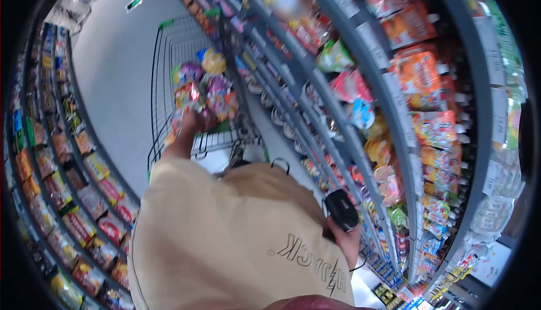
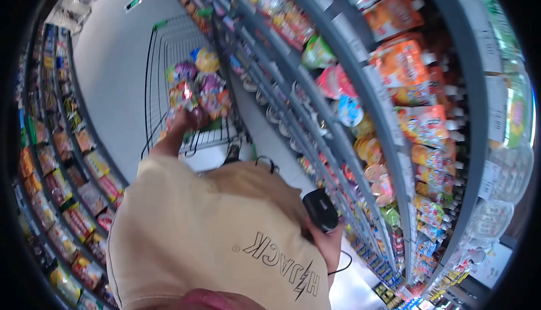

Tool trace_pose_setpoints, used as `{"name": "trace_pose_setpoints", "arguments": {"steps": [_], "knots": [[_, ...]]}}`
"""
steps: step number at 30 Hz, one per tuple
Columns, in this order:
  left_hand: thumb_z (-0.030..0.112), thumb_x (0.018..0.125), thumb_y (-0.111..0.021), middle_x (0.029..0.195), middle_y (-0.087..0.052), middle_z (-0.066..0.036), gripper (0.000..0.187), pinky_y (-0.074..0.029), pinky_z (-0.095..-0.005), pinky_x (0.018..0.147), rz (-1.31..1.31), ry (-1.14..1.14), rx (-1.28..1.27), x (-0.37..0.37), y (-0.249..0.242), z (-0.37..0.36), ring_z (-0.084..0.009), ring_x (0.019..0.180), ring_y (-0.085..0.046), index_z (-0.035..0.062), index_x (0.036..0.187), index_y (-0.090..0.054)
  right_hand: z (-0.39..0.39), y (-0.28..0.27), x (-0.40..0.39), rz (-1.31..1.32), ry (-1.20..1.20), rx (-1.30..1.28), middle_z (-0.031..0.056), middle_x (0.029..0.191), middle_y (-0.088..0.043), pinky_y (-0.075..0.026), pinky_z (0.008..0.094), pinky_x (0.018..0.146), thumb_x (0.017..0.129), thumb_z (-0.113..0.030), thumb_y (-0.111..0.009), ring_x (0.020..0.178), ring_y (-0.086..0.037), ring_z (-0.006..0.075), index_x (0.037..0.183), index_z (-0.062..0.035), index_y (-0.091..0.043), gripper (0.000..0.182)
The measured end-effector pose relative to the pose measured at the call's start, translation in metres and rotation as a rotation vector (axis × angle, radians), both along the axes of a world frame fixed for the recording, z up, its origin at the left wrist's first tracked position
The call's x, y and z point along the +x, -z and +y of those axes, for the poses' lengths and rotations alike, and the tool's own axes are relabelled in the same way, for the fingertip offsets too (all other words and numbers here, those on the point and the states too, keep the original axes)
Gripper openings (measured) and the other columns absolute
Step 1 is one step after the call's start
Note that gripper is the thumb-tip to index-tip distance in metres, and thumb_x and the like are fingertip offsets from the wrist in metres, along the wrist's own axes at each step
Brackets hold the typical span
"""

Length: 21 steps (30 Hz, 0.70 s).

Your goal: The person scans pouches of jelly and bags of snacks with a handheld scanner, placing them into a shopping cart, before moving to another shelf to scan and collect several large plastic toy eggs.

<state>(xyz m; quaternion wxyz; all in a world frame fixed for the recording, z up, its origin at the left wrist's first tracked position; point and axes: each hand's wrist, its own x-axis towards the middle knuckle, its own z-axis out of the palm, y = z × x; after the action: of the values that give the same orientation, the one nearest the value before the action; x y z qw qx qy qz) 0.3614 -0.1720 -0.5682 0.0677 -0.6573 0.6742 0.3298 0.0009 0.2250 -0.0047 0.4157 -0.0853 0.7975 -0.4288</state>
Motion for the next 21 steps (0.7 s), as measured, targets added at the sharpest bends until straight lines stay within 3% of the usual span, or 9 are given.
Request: {"name": "trace_pose_setpoints", "arguments": {"steps": [1,4,5,8,10,11,16,18,21], "knots": [[0.030,0.090,-0.077,0.117,-0.072,-0.017,0.046,-0.059,-0.0459,0.083,0.115,-0.077,-0.011,0.005,0.020,0.004,-0.0335,0.103,-0.072,0.0102,0.129,-0.064,0.000,-0.002,-0.004,-0.011,-0.055,0.027,0.0026,0.079,-0.074,-0.052,0.0291,0.061,0.094,-0.006,-0.082,0.066,-0.068,0.0116,0.102,-0.0016,-0.074,0.012],[0.030,0.104,-0.059,0.092,-0.063,-0.012,0.024,-0.055,-0.0414,0.057,0.895,-0.498,-0.091,0.012,0.046,0.016,-0.0240,0.073,-0.064,0.0081,0.113,-0.057,-0.007,-0.006,0.003,-0.018,-0.021,0.036,0.0026,0.078,-0.073,-0.052,0.0290,0.061,0.093,-0.007,-0.083,0.066,-0.068,0.0110,0.102,-0.0016,-0.075,0.013],[0.030,0.104,-0.058,0.091,-0.063,-0.012,0.024,-0.055,-0.0418,0.057,1.000,-0.547,-0.043,0.012,0.040,0.012,-0.0241,0.073,-0.064,0.0076,0.114,-0.057,-0.005,-0.004,0.002,-0.019,-0.026,0.010,0.0026,0.078,-0.074,-0.052,0.0289,0.061,0.093,-0.007,-0.083,0.066,-0.068,0.0108,0.102,-0.0018,-0.075,0.013],[0.022,0.103,-0.067,0.097,-0.069,-0.012,0.026,-0.058,-0.0415,0.069,0.890,-0.317,-0.118,0.014,-0.020,-0.009,-0.0247,0.083,-0.070,0.0043,0.120,-0.059,-0.008,-0.008,0.005,-0.035,-0.024,-0.018,0.0026,0.078,-0.073,-0.053,0.0290,0.062,0.093,-0.008,-0.083,0.066,-0.068,0.0111,0.101,-0.0022,-0.074,0.013],[0.016,0.101,-0.074,0.102,-0.071,-0.011,0.029,-0.059,-0.0394,0.076,0.624,0.016,-0.285,0.012,-0.090,-0.028,-0.0230,0.089,-0.071,0.0033,0.124,-0.061,-0.005,-0.008,0.004,-0.034,-0.057,-0.021,0.0028,0.078,-0.073,-0.053,0.0290,0.062,0.093,-0.007,-0.083,0.066,-0.068,0.0114,0.101,-0.0024,-0.074,0.013],[0.007,0.097,-0.079,0.107,-0.073,-0.008,0.035,-0.058,-0.0353,0.083,0.782,-0.075,-0.243,0.001,-0.122,-0.038,-0.0181,0.094,-0.070,0.0025,0.127,-0.062,-0.004,-0.007,0.003,-0.035,-0.073,-0.022,0.0028,0.078,-0.073,-0.053,0.0290,0.062,0.094,-0.007,-0.083,0.066,-0.068,0.0115,0.101,-0.0025,-0.074,0.013],[0.009,0.101,-0.077,0.116,-0.071,-0.006,0.035,-0.055,-0.0311,0.092,0.964,0.053,-0.388,-0.058,-0.326,-0.105,-0.0145,0.104,-0.067,0.0029,0.131,-0.062,-0.004,-0.010,0.006,-0.036,-0.118,-0.105,0.0038,0.077,-0.073,-0.054,0.0291,0.062,0.095,-0.007,-0.081,0.065,-0.069,0.0124,0.099,-0.0016,-0.073,0.011],[0.010,0.101,-0.076,0.122,-0.071,-0.009,0.040,-0.054,-0.0329,0.097,0.980,0.129,-0.400,-0.085,-0.414,-0.130,-0.0171,0.110,-0.067,0.0030,0.138,-0.062,-0.002,-0.011,0.007,-0.041,-0.122,-0.140,0.0041,0.077,-0.073,-0.054,0.0293,0.062,0.095,-0.007,-0.081,0.065,-0.069,0.0128,0.098,-0.0013,-0.073,0.010],[0.016,0.101,-0.076,0.131,-0.069,-0.016,0.046,-0.054,-0.0391,0.101,0.946,0.363,-0.844,-0.118,-0.495,-0.199,-0.0270,0.116,-0.067,0.0015,0.142,-0.060,0.003,-0.009,0.007,-0.046,-0.129,-0.171,0.0044,0.077,-0.073,-0.054,0.0295,0.063,0.095,-0.008,-0.081,0.066,-0.070,0.0131,0.097,-0.0013,-0.073,0.011]]}}
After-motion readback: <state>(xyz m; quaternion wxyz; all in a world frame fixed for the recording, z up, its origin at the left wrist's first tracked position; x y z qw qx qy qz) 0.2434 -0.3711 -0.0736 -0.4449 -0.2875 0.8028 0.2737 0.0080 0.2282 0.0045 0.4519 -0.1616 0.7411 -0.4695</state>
